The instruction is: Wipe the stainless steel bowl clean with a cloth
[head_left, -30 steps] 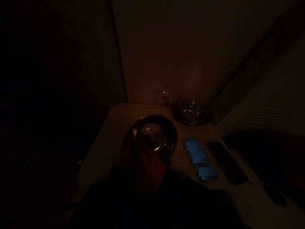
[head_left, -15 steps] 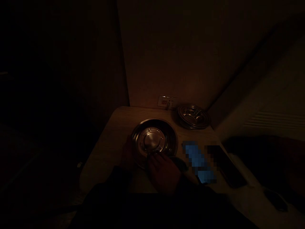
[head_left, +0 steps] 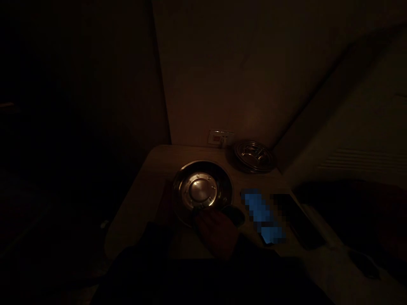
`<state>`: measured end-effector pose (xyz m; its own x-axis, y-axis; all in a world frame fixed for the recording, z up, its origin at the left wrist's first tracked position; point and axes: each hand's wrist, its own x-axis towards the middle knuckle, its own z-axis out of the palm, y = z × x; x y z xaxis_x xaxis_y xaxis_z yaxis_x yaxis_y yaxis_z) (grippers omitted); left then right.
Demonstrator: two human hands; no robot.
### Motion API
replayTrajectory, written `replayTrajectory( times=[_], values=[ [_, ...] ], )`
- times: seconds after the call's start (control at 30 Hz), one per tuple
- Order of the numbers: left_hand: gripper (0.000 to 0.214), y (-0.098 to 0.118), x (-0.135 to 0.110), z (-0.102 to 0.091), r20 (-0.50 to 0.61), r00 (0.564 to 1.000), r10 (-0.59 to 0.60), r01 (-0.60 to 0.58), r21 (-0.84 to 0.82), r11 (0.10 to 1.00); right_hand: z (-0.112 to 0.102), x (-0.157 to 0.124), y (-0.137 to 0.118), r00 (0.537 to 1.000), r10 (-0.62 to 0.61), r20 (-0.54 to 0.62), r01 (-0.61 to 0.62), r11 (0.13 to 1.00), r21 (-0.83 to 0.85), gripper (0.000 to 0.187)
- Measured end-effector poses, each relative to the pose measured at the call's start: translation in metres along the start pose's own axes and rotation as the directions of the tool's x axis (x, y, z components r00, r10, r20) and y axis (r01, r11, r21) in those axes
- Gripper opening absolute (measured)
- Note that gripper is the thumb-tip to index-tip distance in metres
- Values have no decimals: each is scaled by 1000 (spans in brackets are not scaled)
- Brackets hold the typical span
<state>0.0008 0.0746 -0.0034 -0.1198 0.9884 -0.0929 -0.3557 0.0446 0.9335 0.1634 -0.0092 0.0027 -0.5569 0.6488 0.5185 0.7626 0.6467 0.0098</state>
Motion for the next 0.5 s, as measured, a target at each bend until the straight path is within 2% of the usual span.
replayTrajectory(
  times=[0.07, 0.2, 0.3, 0.37, 0.43, 0.5],
  values=[
    [65, 3, -3, 1, -5, 999, -37, 37, -29, 999, 3, 5, -2, 1000, 17, 1, -17, 1000, 7, 21],
    [51, -3, -2, -3, 11, 999, 53, -53, 91, 994, 8, 14, -4, 997, 49, 55, -50, 998, 22, 23],
    [46, -9, 1, -7, -30, 996, 78, -72, 181, 981, 14, 18, -11, 996, 85, 39, -85, 996, 16, 25],
    [40, -7, 0, -8, -51, 987, 154, -137, 245, 960, 16, 18, -18, 994, 112, 18, -113, 993, 21, 26],
    [31, -4, -2, -10, -45, 973, 225, -201, 305, 931, 13, 17, -22, 993, 116, 26, -117, 992, 52, 27],
    [23, 0, -3, -12, -11, 968, 251, -232, 339, 912, 2, 16, -21, 990, 115, 83, -123, 988, 96, 33]
  ],
)
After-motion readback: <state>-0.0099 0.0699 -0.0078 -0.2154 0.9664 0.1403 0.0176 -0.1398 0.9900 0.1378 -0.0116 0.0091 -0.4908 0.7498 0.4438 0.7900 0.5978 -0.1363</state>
